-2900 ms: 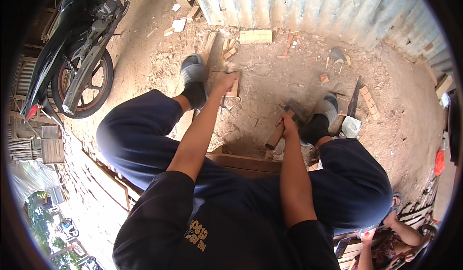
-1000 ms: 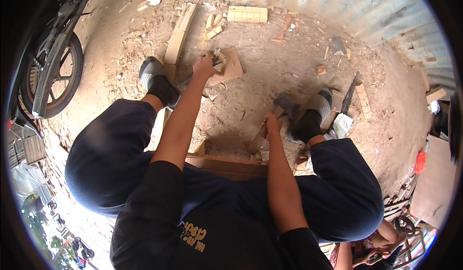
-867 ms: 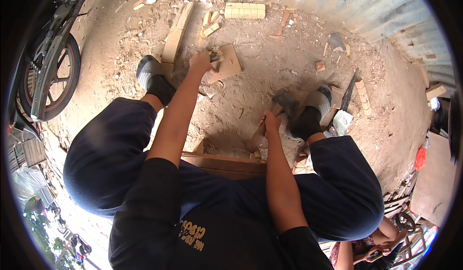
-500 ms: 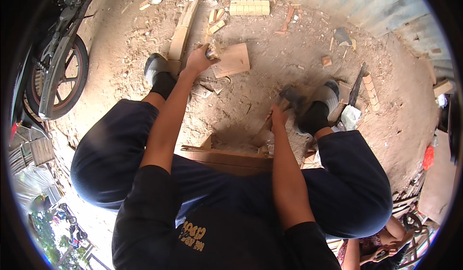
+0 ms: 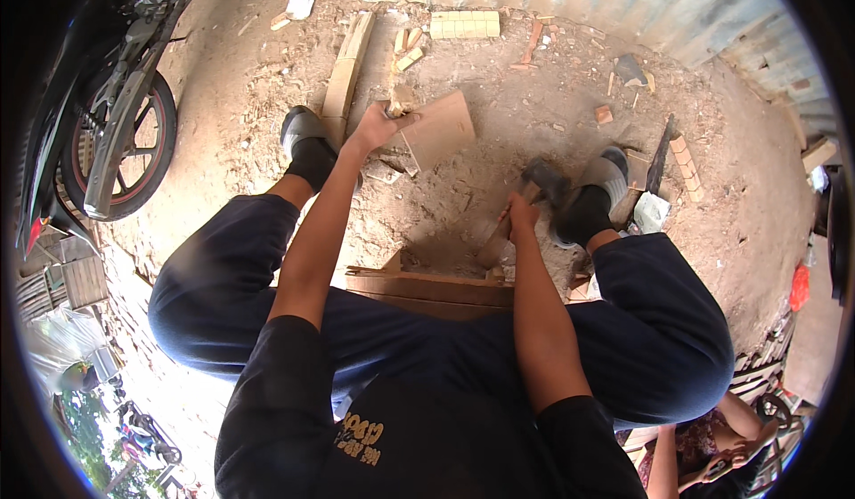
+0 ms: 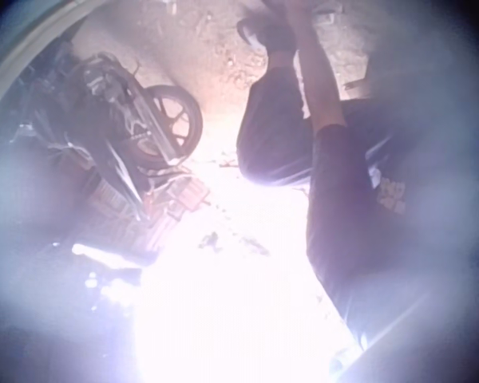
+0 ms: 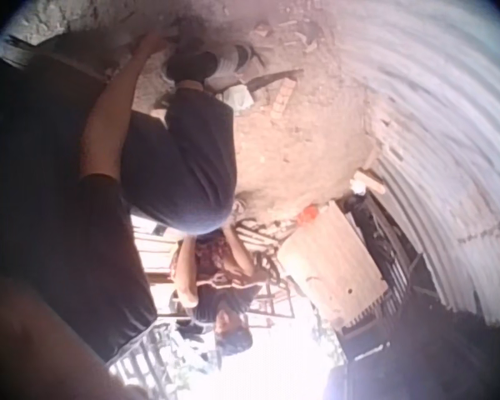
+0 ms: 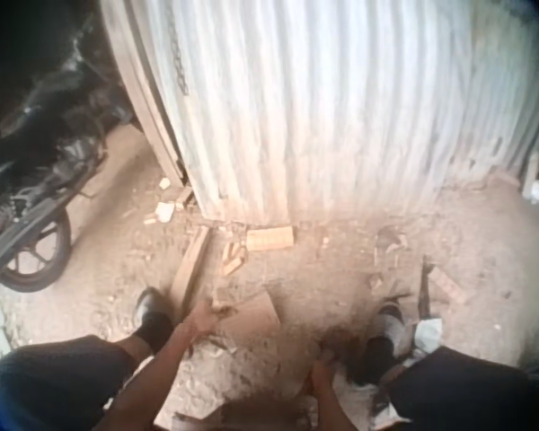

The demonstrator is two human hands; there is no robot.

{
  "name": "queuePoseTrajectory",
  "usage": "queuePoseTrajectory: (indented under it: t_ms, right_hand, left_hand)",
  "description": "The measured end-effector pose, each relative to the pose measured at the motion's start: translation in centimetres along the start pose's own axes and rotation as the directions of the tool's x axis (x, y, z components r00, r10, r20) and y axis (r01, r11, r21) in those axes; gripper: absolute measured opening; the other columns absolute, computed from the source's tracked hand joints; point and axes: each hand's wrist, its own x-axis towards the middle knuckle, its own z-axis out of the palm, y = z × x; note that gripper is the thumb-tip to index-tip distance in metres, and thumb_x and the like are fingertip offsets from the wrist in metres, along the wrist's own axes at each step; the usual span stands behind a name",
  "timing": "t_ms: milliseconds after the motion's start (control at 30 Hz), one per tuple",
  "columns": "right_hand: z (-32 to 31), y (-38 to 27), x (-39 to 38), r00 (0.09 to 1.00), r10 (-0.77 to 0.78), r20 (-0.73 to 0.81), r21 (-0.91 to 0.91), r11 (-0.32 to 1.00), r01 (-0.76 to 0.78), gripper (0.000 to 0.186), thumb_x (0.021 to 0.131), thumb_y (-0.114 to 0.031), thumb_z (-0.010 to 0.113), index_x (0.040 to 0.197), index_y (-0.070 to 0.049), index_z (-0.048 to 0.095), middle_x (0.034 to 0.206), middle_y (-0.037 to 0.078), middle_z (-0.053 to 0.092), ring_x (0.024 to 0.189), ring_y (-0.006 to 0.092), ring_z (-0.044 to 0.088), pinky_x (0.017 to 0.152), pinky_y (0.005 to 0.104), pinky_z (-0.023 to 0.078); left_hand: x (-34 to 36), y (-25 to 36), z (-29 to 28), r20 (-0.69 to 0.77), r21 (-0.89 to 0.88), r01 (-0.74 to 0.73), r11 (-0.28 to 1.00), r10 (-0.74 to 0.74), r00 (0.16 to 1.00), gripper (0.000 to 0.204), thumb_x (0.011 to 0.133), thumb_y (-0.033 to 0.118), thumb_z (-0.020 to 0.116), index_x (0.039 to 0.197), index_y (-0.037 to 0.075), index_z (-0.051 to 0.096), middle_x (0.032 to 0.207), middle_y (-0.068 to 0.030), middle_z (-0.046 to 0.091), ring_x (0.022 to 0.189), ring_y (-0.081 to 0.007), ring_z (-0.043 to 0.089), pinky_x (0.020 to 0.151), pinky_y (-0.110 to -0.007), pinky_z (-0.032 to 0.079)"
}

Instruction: The person sits on the ground and uses a hand saw to cut a small piece of wood. They reposition the wood and continue sawing until the piece is separated.

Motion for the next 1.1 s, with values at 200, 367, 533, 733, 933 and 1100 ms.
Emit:
queuePoseTrajectory:
  t_ms: [200,367,533,733,933,1100]
  right_hand:
    - [-1.8,0.5,0.5,0.999,0.017,-0.051,0.010,1.000,-0.017,0.017,0.075,-0.011,0.062,0.076,0.000,0.049,0.063,0.010,0.051,0.048,0.0194,0.052,0.044,0.0370,0.045]
    - [-1.2,0.2,-0.4,0.998,0.034,0.049,0.047,0.998,-0.036,0.017,0.076,-0.011,0.063,0.075,-0.001,0.049,0.063,0.009,0.051,0.049,0.0188,0.052,0.045,0.0362,0.045]
    - [-2.1,0.2,-0.2,0.998,0.013,0.064,0.023,1.000,-0.015,0.018,0.077,-0.012,0.064,0.076,-0.001,0.049,0.064,0.009,0.052,0.050,0.0187,0.053,0.045,0.0363,0.045]
    - [-1.5,-0.5,-0.9,1.000,0.021,0.020,0.032,0.999,-0.022,0.021,0.077,-0.014,0.065,0.078,0.000,0.050,0.063,0.009,0.052,0.048,0.0193,0.053,0.044,0.0373,0.046]
    - [-1.3,-0.5,-1.1,1.000,0.030,0.001,0.042,0.999,-0.030,0.022,0.077,-0.014,0.065,0.079,0.001,0.049,0.062,0.010,0.052,0.046,0.0195,0.052,0.042,0.0371,0.045]
    - [-1.3,-0.2,-0.8,0.999,0.034,-0.012,0.036,0.999,-0.034,0.023,0.077,-0.013,0.065,0.080,0.002,0.048,0.062,0.010,0.052,0.046,0.0194,0.052,0.041,0.0364,0.045]
  left_hand:
    - [1.7,4.8,2.2,0.385,0.247,0.351,0.903,-0.424,0.820,0.056,0.075,0.036,0.078,0.111,-0.003,0.061,0.081,-0.0105,0.065,0.072,-0.0168,0.060,0.061,-0.031,0.048]
    - [3.4,-0.2,3.6,0.290,0.545,0.094,0.833,-0.292,0.912,0.075,0.072,0.047,0.077,0.120,-0.007,0.056,0.095,-0.0188,0.064,0.087,-0.0242,0.062,0.071,-0.034,0.051]
    - [2.9,1.9,5.8,0.170,0.440,0.091,0.893,-0.183,0.968,0.057,0.075,0.047,0.074,0.099,-0.004,0.063,0.086,-0.0187,0.065,0.078,-0.0265,0.063,0.069,-0.037,0.049]
    - [3.9,6.4,8.3,0.040,0.179,0.154,0.972,-0.164,0.986,0.051,0.077,0.047,0.072,0.087,-0.002,0.061,0.070,-0.0090,0.059,0.067,-0.0184,0.057,0.065,-0.034,0.047]
    - [3.8,9.2,11.8,0.184,-0.216,0.176,0.961,-0.136,0.973,0.031,0.080,0.031,0.073,0.068,0.009,0.054,0.054,0.0049,0.042,0.043,-0.0052,0.033,0.042,-0.025,0.027]
    - [4.6,7.1,13.8,0.057,-0.259,0.193,0.946,-0.185,0.981,0.037,0.080,0.031,0.073,0.061,0.010,0.049,0.054,0.0015,0.044,0.044,-0.0084,0.035,0.044,-0.028,0.031]
